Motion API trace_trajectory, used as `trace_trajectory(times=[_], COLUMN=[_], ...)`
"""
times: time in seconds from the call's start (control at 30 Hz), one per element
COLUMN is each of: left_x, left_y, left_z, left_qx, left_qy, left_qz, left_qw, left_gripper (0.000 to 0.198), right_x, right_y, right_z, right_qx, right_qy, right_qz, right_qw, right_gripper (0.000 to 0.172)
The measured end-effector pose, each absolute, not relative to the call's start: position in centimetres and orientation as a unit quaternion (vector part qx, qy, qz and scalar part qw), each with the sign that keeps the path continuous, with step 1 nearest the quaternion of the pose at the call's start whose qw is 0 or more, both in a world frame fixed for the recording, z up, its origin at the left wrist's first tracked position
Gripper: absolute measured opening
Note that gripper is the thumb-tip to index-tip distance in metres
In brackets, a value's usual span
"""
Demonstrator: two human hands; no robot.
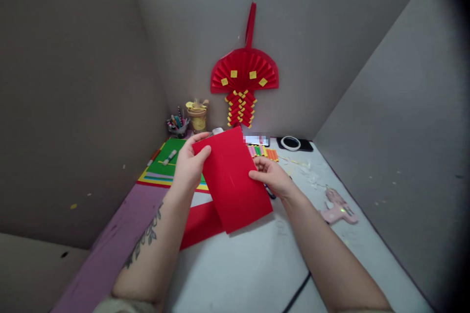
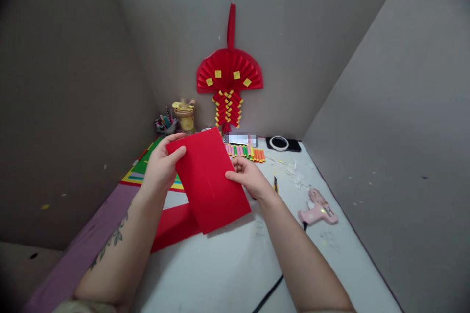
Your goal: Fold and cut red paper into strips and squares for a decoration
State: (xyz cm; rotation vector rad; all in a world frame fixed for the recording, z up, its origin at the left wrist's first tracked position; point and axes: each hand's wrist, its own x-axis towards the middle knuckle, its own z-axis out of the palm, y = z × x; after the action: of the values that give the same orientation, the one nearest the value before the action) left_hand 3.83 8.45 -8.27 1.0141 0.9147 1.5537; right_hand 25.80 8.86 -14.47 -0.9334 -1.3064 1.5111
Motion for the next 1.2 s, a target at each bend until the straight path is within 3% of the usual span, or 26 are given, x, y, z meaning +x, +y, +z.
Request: trace_trajectory(times=[0.1,0.23,0.47,0.67,0.8,0.97,1.2], left_x=[4.8,6.5,7.6,8.9,9.6,9.9,8.4], left_y=[8.4,8.0,7.9,6.7,5.6,5.8,7.2], left_z=[-8.8,-9.6,-10.5,-10.5,-10.7,-10.6,-9.9], left_qx=[0.389,0.392,0.409,0.429,0.443,0.341,0.279], left_qy=[0.343,0.289,0.287,0.262,0.264,0.332,0.366], left_qz=[0.643,0.585,0.572,0.582,0.576,0.612,0.618], left_qw=[0.563,0.649,0.65,0.639,0.634,0.632,0.637], left_gripper=[0.048,0.043,0.039,0.05,0.053,0.041,0.039], right_x=[25.5,24.9,24.7,22.6,21.2,21.3,22.4], right_y=[8.3,7.0,5.6,4.8,4.2,3.8,4.9], right_z=[-13.4,-12.1,-10.9,-12.1,-13.0,-12.6,-12.0], right_qx=[-0.441,-0.497,-0.495,-0.414,-0.393,-0.374,-0.443], right_qy=[-0.555,-0.581,-0.649,-0.773,-0.799,-0.821,-0.626], right_qz=[0.483,0.321,0.208,0.111,0.098,0.159,0.36], right_qw=[0.514,0.559,0.539,0.467,0.445,0.401,0.532], right_gripper=[0.019,0.008,0.032,0.052,0.063,0.071,0.026])
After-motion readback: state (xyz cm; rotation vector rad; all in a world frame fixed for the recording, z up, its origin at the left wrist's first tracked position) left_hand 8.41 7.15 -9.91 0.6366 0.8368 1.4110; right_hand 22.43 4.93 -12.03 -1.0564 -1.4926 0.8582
